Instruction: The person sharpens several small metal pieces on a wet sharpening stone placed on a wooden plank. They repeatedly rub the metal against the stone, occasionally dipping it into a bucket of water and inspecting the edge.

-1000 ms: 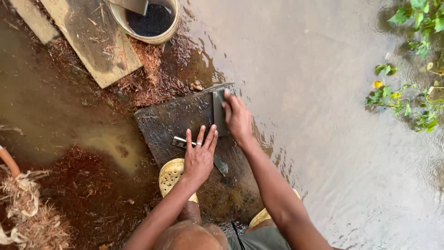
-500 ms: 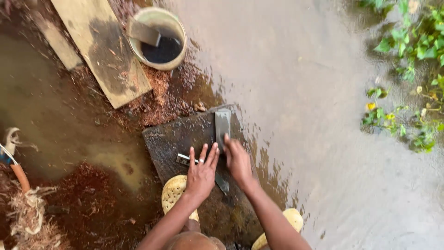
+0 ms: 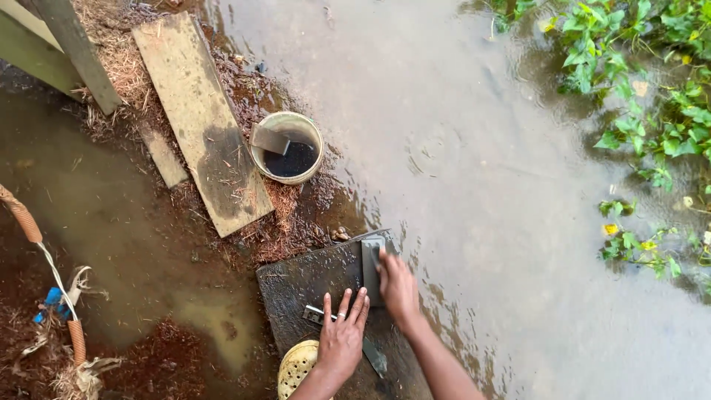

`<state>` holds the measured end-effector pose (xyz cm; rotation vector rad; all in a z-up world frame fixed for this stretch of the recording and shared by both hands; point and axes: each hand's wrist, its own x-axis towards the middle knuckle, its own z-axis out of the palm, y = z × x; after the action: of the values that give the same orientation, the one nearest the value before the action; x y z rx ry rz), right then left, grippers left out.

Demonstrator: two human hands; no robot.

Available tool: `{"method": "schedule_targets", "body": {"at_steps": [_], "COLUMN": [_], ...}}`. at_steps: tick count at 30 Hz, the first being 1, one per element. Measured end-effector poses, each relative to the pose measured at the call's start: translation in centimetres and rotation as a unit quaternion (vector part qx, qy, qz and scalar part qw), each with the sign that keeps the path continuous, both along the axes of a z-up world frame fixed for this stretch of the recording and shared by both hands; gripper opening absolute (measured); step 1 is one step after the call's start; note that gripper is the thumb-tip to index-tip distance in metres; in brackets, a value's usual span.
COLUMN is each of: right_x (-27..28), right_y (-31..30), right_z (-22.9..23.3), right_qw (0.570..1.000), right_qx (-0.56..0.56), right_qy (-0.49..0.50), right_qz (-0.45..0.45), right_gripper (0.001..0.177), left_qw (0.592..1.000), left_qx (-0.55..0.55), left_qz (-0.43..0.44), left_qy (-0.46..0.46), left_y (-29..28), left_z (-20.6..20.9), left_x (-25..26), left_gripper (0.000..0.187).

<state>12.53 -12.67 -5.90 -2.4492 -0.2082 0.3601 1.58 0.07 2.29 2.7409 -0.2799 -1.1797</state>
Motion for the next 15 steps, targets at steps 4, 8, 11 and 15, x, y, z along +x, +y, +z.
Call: {"method": "schedule_targets", "body": {"at_steps": [4, 8, 11, 15], "right_x": [-1.6, -4.3, 0.2, -2.8], "right_y": [0.2, -0.9, 1.3, 1.2], "right_z": [2.9, 1.7, 3.2, 6.6], "right_qw": [0.999, 0.999, 0.999, 0.999], "right_qx": [-0.028, -0.022, -0.028, 0.039], "right_qy": [0.019, 0.002, 0.015, 0.035], "right_qz": [-0.019, 0.042, 0.023, 0.002], "right_gripper": [0.022, 0.029, 0.031, 0.021], "left_qw": [0.966, 0.963, 0.883, 0.882], "left_qx": [0.0, -0.046, -0.086, -0.089], "left_qz": [0.004, 0.04, 0.073, 0.073], "left_qy": [-0.26, -0.262, -0.455, -0.457], "left_y": [-0.7, -0.6, -0.6, -0.6], "left_z": [-5.5, -6.5, -8.1, -8.6], "left_x": [-2.2, -2.7, -3.4, -3.6], "left_gripper": [0.092, 0.086, 0.106, 0.097]}}
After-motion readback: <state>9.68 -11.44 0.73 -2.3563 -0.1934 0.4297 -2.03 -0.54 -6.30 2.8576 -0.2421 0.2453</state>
